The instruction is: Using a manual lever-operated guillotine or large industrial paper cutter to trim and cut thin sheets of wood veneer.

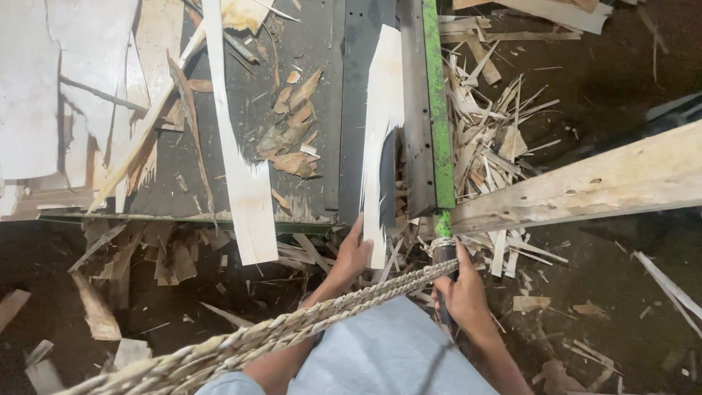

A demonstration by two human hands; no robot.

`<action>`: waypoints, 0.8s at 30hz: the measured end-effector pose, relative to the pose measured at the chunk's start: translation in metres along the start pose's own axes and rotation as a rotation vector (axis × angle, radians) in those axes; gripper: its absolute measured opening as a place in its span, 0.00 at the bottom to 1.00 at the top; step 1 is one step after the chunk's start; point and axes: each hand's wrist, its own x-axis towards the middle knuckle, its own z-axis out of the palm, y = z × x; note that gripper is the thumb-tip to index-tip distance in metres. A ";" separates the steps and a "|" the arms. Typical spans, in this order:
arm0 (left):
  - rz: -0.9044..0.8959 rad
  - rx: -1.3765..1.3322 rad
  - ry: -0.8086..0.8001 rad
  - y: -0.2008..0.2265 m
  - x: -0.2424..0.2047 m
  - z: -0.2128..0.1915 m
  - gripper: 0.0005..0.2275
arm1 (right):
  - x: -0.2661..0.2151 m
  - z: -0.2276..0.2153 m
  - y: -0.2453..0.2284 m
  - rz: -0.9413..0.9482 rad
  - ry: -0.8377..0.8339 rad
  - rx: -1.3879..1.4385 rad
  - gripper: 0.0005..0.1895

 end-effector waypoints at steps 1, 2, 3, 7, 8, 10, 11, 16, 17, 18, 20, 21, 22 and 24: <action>-0.042 0.069 0.029 0.005 -0.003 0.001 0.33 | 0.000 0.002 -0.001 -0.023 0.034 -0.051 0.45; -0.041 0.068 0.027 0.024 -0.010 0.006 0.33 | 0.000 0.002 -0.001 -0.024 0.036 -0.052 0.45; -0.111 0.054 0.029 0.043 -0.018 0.010 0.33 | -0.001 0.003 -0.001 -0.019 0.046 -0.079 0.45; 0.289 -0.002 0.057 -0.048 0.023 0.028 0.31 | 0.008 0.006 0.025 -0.210 0.092 -0.180 0.42; 0.288 -0.002 0.052 -0.053 0.027 0.030 0.31 | 0.009 0.010 0.027 -0.208 0.097 -0.180 0.42; 0.283 -0.141 0.029 -0.064 0.033 0.035 0.31 | 0.011 0.017 0.031 -0.267 0.105 -0.213 0.43; 0.284 -0.141 0.025 -0.068 0.037 0.035 0.31 | 0.012 0.019 0.031 -0.267 0.109 -0.213 0.43; 0.336 -0.123 0.019 -0.078 0.040 0.030 0.31 | 0.033 0.019 0.073 -0.384 0.082 -0.316 0.47; 0.334 -0.120 0.016 -0.075 0.038 0.031 0.31 | 0.025 0.017 0.057 -0.382 0.084 -0.313 0.47; 0.313 -0.107 0.023 -0.072 0.037 0.032 0.31 | 0.017 0.016 0.041 -0.352 0.053 -0.292 0.46; 0.287 -0.092 0.037 -0.062 0.035 0.031 0.32 | 0.003 0.012 0.005 -0.321 0.014 -0.270 0.45; 0.253 -0.056 0.050 -0.057 0.031 0.031 0.31 | -0.007 0.008 -0.013 -0.189 0.028 -0.345 0.46; 0.218 -0.020 0.062 -0.052 0.027 0.031 0.31 | -0.017 0.005 -0.031 -0.056 0.041 -0.419 0.47; 0.100 0.024 0.055 -0.014 0.011 0.029 0.32 | -0.025 0.004 -0.044 -0.075 0.064 -0.359 0.46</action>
